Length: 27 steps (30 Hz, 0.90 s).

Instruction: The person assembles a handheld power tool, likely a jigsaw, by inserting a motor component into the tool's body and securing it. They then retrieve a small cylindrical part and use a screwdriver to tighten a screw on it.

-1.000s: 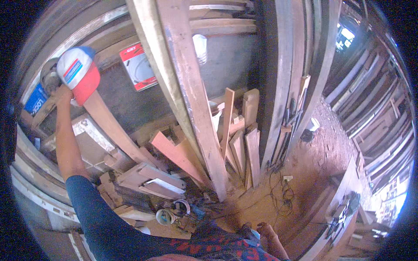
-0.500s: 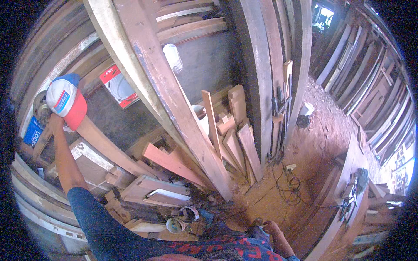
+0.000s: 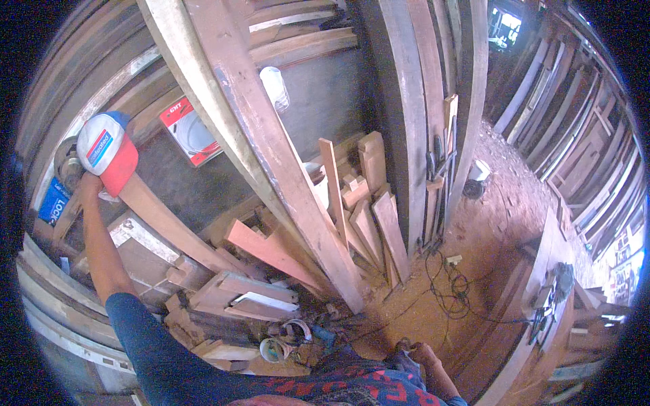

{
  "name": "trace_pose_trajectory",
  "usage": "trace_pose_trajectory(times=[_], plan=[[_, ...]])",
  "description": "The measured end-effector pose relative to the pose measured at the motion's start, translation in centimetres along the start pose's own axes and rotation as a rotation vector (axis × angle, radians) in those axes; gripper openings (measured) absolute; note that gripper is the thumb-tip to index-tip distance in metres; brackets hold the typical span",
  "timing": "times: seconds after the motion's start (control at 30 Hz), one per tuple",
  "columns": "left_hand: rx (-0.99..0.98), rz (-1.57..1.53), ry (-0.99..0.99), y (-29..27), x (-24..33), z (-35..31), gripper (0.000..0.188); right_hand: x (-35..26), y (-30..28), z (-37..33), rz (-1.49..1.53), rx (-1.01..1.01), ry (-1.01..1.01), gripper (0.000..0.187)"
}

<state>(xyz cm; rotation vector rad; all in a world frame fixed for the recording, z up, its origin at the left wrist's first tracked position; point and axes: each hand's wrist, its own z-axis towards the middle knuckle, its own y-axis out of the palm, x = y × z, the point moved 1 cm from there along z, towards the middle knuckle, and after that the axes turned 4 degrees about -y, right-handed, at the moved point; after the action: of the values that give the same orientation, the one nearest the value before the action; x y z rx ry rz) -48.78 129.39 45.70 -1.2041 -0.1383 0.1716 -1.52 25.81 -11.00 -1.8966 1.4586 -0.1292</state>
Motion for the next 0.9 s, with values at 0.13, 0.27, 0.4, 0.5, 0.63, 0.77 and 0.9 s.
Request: trace_pose_trajectory(times=[0.13, 0.27, 0.4, 0.5, 0.63, 0.77, 0.9], plan=[[0.034, 0.025, 0.102, -0.8, -3.6, 4.0, 0.064, -0.7, 0.1, 2.5, 0.038, -0.041, -0.018, 0.04], [0.014, 0.079, 0.071, 3.0, 1.7, -0.8, 0.058, 5.2, 1.8, 2.0, -0.212, -0.013, -0.136, 0.031], [0.113, 0.046, 0.036, 1.0, 0.4, -3.6, 0.052, 4.2, 1.5, 3.5, -0.219, -0.038, -0.174, 0.03], [0.238, 0.076, -0.009, 0.2, -2.3, -2.5, 0.046, 1.4, -0.3, 3.8, -0.045, -0.019, -0.143, 0.036], [0.388, 0.041, 0.039, 1.9, 0.2, -6.4, 0.041, 3.6, -1.6, 3.3, 0.091, 0.059, -0.053, 0.046], [0.47, 0.009, 0.125, -0.2, -1.1, -5.7, 0.041, 0.0, -3.2, 2.6, 0.136, 0.013, -0.041, 0.039], [0.521, -0.099, 0.234, -0.9, 0.6, -6.5, 0.04, -3.0, -3.6, 1.1, 0.124, -0.006, -0.023, 0.035]])
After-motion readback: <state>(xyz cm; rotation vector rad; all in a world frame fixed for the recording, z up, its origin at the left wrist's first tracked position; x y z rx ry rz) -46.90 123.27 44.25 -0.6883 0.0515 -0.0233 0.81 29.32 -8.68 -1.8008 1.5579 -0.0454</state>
